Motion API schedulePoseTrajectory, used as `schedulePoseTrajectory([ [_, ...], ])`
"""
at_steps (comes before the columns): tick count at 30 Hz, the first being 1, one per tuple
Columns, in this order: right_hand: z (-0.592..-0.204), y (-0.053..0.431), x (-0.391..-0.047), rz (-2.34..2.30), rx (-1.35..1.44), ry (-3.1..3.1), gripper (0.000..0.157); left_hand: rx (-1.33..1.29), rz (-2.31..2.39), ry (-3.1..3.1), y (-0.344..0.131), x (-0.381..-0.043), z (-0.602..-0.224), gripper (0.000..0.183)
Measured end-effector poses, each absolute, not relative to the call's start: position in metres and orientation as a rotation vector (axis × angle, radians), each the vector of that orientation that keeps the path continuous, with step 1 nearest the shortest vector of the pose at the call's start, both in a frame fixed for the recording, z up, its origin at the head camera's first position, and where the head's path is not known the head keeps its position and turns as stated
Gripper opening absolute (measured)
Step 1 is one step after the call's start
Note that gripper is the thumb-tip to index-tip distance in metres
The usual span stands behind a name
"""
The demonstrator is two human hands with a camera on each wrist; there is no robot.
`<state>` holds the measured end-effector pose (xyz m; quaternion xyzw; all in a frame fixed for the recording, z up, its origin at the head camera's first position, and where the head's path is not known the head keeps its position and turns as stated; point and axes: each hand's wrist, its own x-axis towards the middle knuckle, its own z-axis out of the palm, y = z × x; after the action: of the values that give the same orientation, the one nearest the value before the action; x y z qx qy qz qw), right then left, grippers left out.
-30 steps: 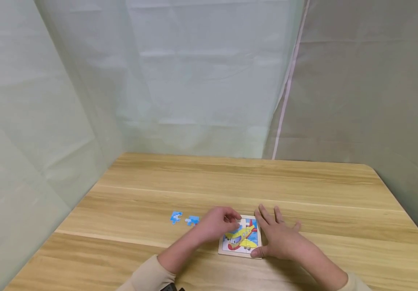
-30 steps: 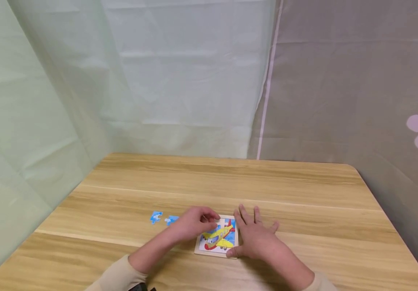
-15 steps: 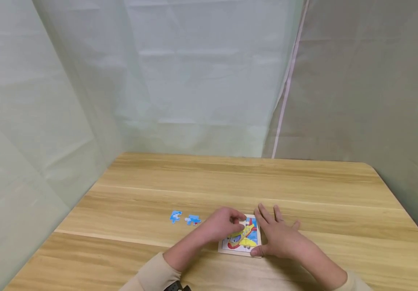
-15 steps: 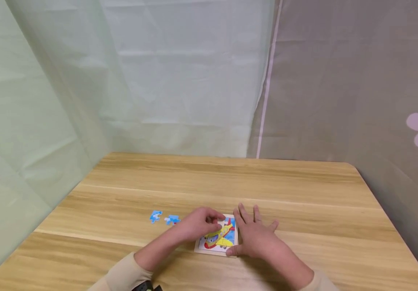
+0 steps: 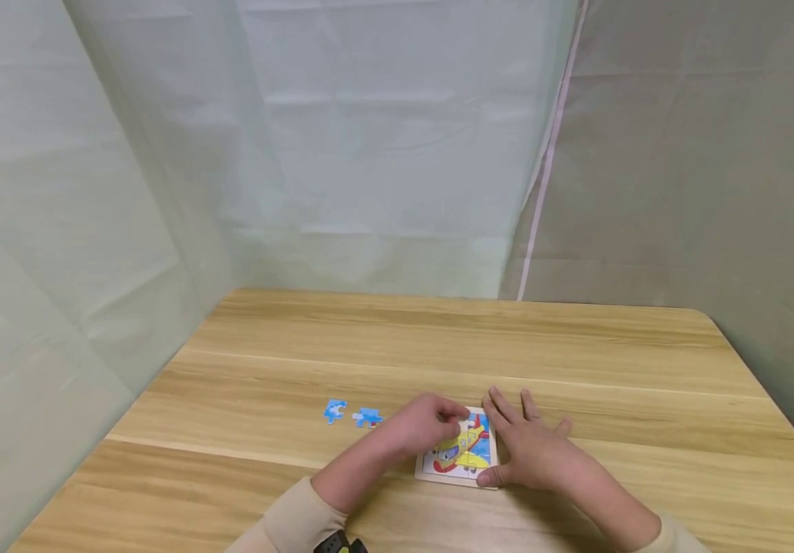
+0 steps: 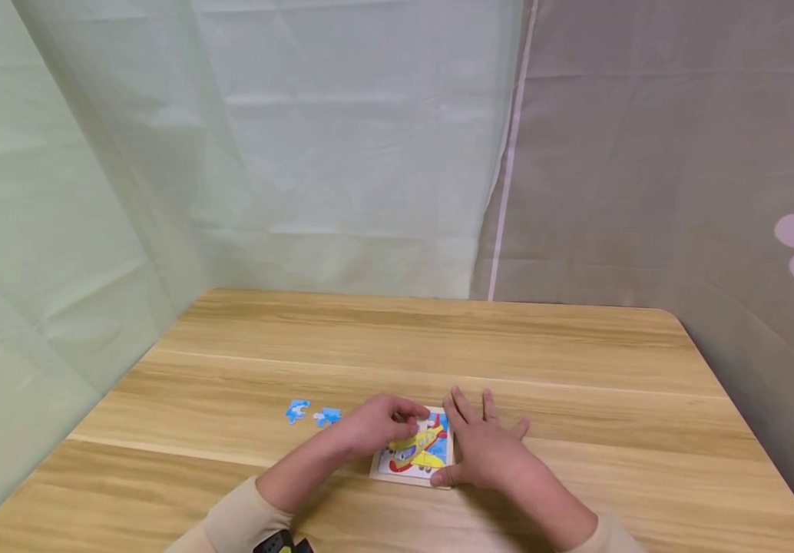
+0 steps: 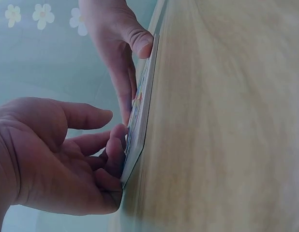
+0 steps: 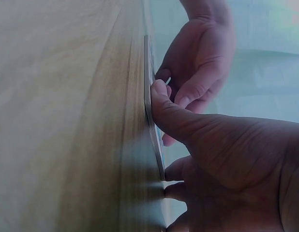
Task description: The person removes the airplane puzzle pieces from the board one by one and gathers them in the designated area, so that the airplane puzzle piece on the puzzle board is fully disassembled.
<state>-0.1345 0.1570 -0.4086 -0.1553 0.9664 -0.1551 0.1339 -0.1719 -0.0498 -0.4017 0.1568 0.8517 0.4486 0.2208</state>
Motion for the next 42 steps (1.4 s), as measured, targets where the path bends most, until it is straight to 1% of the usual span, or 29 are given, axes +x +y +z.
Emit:
schedulePoseTrajectory([
  [18,-0.408,0.154,-0.135,-0.459,-0.461,2.811,0.116,0.341,1.449,2.375,-0.040,-0.166,-0.405,0.021],
  [34,-0.408,0.153,-0.136,-0.467,-0.457,2.809,0.116,0.366,1.432,2.505,-0.033,-0.171,-0.415,0.031],
  [42,-0.409,0.152,-0.136,-0.473,-0.460,2.813,0.115,0.364,1.409,2.508,-0.033,-0.172,-0.415,0.029],
])
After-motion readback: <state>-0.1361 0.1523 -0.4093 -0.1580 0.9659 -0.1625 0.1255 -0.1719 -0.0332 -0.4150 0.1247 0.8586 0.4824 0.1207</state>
